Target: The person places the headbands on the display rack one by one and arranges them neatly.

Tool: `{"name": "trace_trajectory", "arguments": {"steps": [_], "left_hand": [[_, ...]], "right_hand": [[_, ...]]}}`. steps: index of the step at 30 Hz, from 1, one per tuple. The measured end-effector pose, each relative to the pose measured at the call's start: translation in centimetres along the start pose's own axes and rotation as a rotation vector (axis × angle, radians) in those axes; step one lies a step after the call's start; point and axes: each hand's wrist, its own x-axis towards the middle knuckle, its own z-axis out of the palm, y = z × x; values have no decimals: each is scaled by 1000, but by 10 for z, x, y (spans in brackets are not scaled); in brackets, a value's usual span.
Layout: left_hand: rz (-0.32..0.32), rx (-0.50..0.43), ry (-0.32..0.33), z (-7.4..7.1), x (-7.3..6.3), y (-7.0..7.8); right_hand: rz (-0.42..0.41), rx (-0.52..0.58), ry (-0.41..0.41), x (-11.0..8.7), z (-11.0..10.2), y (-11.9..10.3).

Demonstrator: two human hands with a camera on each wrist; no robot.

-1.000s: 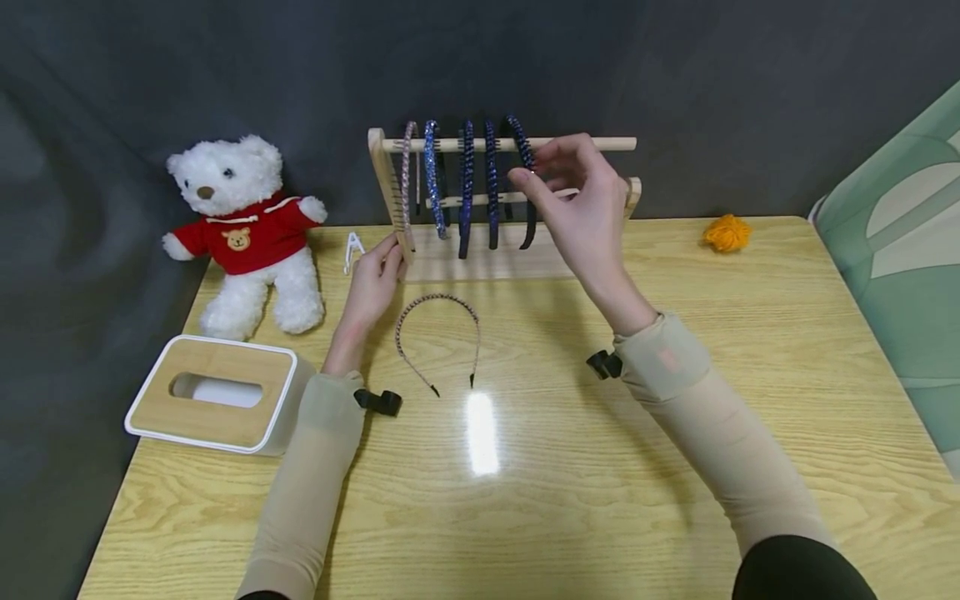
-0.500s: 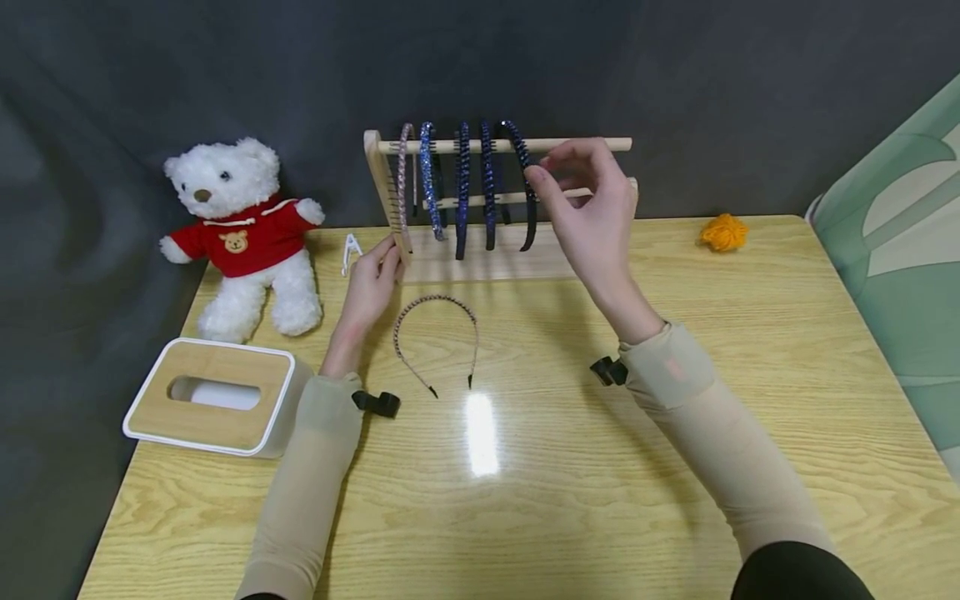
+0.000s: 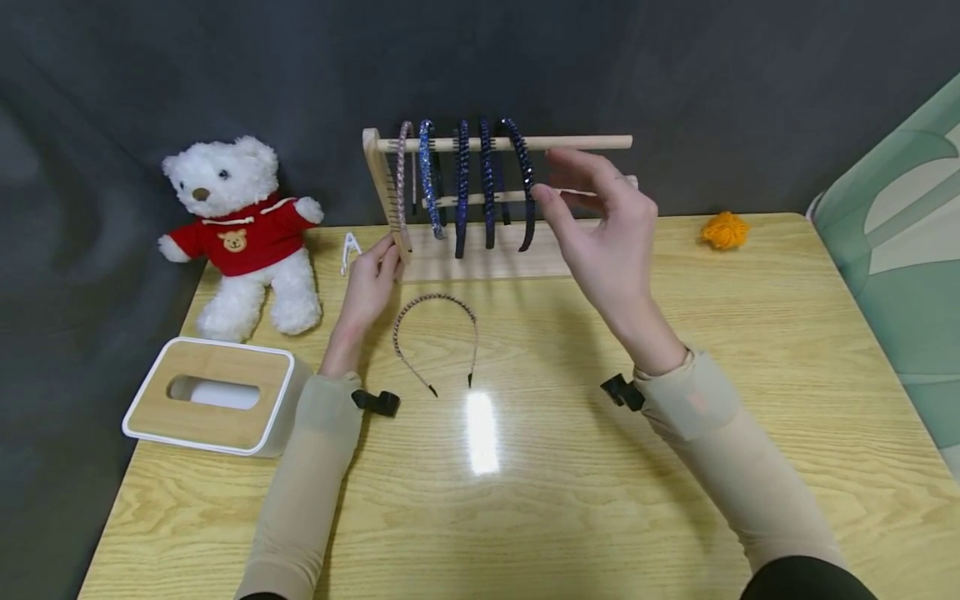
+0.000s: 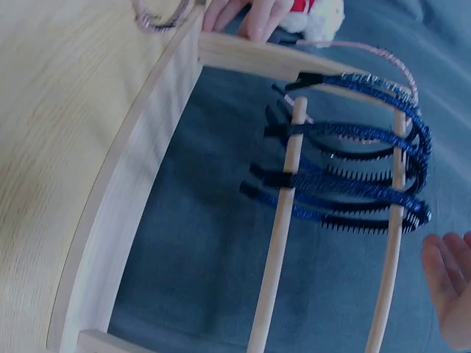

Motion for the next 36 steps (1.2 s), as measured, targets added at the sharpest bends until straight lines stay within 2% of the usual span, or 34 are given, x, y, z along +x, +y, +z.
{"name": "trace_trajectory", "arguments": {"steps": [11, 17, 24, 36], "left_hand": [[-23, -10, 1, -1, -1, 2], [-23, -17, 2, -1, 0, 1], [-11, -21, -2, 0, 2, 0], [-25, -13, 2, 0, 1, 2]], "right_hand": [[-27, 47, -132, -11, 13, -14], [-2, 68, -215, -25, 29, -13], [56, 45, -355, -41, 47, -12], [89, -72, -566, -64, 78, 1]]}}
